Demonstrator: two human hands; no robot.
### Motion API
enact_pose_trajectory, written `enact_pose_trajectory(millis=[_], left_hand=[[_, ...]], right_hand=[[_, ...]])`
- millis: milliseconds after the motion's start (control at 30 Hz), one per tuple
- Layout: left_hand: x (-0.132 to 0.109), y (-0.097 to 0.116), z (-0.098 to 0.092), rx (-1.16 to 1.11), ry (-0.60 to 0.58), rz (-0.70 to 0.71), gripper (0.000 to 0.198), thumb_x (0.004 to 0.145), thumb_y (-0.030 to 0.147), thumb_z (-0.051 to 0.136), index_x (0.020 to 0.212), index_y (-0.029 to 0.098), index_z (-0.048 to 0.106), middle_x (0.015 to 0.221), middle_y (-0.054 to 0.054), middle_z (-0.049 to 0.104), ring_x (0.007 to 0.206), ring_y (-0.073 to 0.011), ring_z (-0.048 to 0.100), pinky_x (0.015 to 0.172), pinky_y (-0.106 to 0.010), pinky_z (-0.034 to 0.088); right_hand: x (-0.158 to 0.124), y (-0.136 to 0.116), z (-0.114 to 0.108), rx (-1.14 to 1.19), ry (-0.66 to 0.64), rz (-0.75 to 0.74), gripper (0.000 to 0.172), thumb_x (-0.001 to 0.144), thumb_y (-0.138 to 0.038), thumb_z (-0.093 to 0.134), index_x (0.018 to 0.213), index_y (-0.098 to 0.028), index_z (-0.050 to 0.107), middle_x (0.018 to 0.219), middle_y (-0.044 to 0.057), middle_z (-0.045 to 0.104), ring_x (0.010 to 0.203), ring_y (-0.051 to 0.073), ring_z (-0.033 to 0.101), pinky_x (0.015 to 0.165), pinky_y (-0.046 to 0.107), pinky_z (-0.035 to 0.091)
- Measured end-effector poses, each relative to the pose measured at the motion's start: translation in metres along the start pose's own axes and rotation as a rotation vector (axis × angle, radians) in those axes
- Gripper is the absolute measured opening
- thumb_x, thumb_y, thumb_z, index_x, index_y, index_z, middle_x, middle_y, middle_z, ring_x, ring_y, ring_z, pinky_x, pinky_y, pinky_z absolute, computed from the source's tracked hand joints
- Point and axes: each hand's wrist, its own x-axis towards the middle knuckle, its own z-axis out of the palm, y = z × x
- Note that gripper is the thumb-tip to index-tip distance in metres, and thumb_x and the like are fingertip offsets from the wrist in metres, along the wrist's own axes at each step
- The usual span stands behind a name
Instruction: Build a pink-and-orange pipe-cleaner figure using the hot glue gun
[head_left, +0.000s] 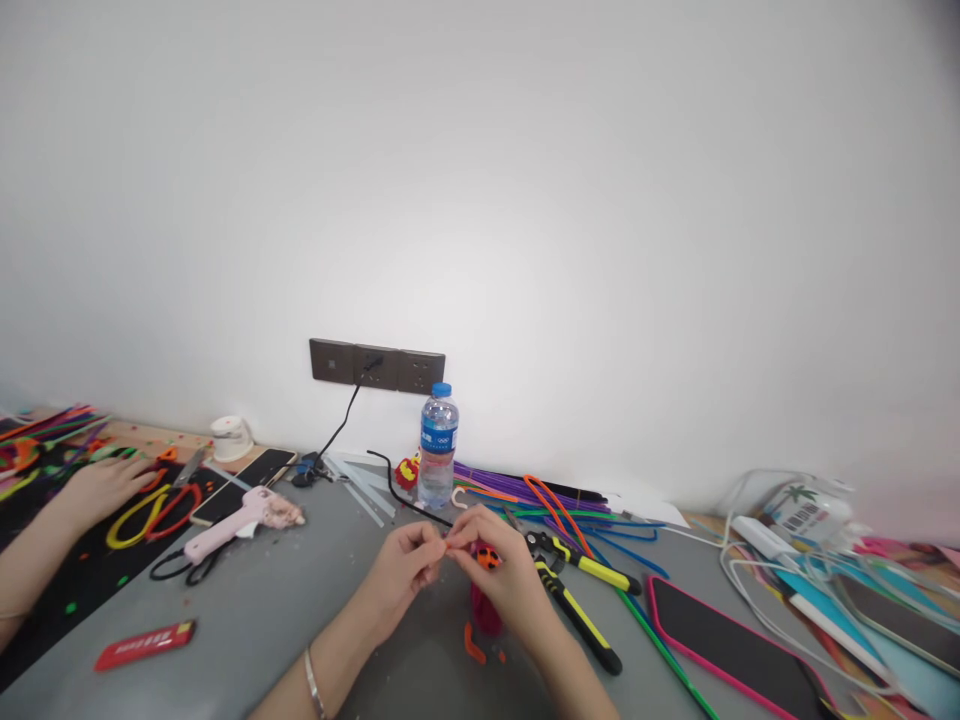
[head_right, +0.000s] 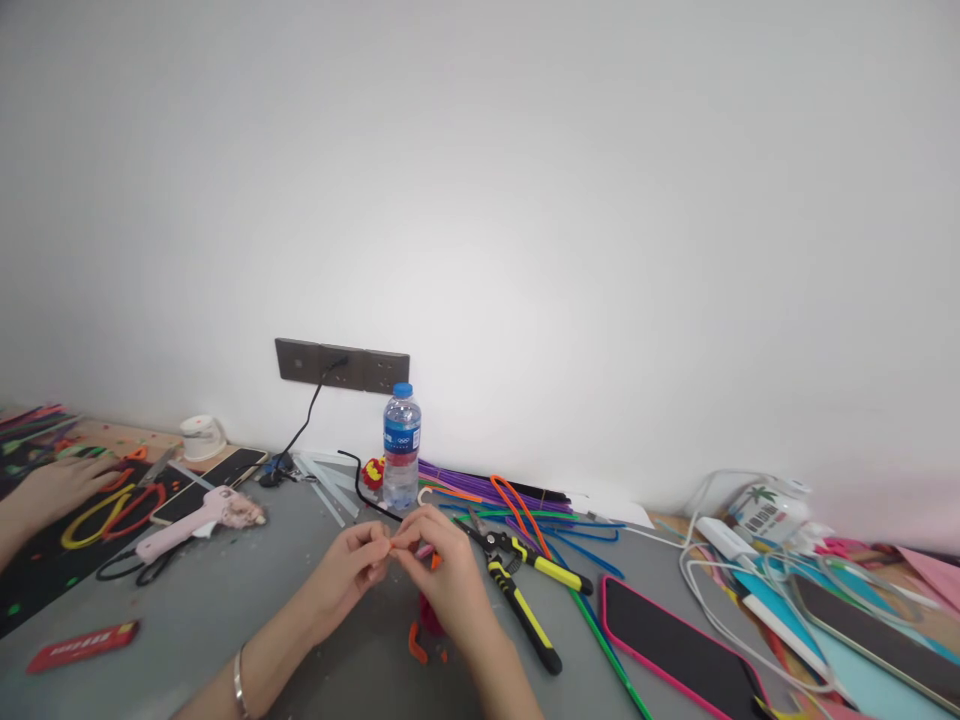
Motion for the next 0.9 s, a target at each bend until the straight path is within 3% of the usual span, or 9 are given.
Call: enact_pose_trajectory(millis=[167,367,500,633,900], left_hand=[[0.002,0.001,-0.007,0.220,0.005,0.032,0.040,0.069,0.047,0.073,0.053,0.016,0.052,0.041,0.007,0.043,0.041,-0.0060,0.030,0.045,-0.022,0.018],[0.002,0.003,-0.007,0.374,-0.015,0.016,0.036,0.070,0.049,0.069,0.062,0.015,0.064,0.047,0.005,0.048,0.043,-0.0077,0.036,0.046,-0.022,0.024],[0.001,0.002,-0.011,0.753,-0.146,0.107,0.021,0.075,0.036,0.066,0.079,0.016,0.074,0.066,-0.001,0.063,0.058,-0.0122,0.047,0.056,-0.024,0.033],[-0.002,-0.002,-0.014,1.077,-0.285,0.186,0.008,0.073,0.026,0.071,0.077,0.021,0.075,0.072,-0.001,0.066,0.073,-0.0168,0.054,0.067,-0.025,0.037],[-0.003,-0.002,-0.012,1.187,-0.460,0.188,0.014,0.071,0.027,0.076,0.084,0.024,0.074,0.085,-0.001,0.067,0.090,-0.0201,0.053,0.081,-0.028,0.037]], right_hand=[[-0.001,0.006,-0.004,-0.063,-0.005,-0.012,0.013,0.080,-0.011,0.063,0.087,-0.022,0.066,0.081,0.002,0.057,0.070,0.016,0.054,0.061,0.026,0.043],[0.001,0.010,-0.013,-0.041,-0.019,0.012,0.006,0.082,-0.020,0.065,0.077,-0.022,0.068,0.084,0.004,0.059,0.071,0.017,0.056,0.061,0.027,0.045],[0.003,0.016,-0.030,-0.042,0.024,0.040,0.011,0.083,-0.028,0.064,0.075,-0.020,0.065,0.078,0.004,0.060,0.060,0.015,0.051,0.054,0.027,0.042],[0.003,0.022,-0.042,-0.110,0.101,0.064,0.013,0.081,-0.031,0.065,0.075,-0.019,0.064,0.075,0.003,0.059,0.057,0.014,0.047,0.053,0.026,0.039],[0.003,0.025,-0.042,-0.140,0.088,0.079,0.013,0.082,-0.031,0.062,0.077,-0.019,0.064,0.075,0.002,0.059,0.058,0.015,0.049,0.054,0.026,0.040]])
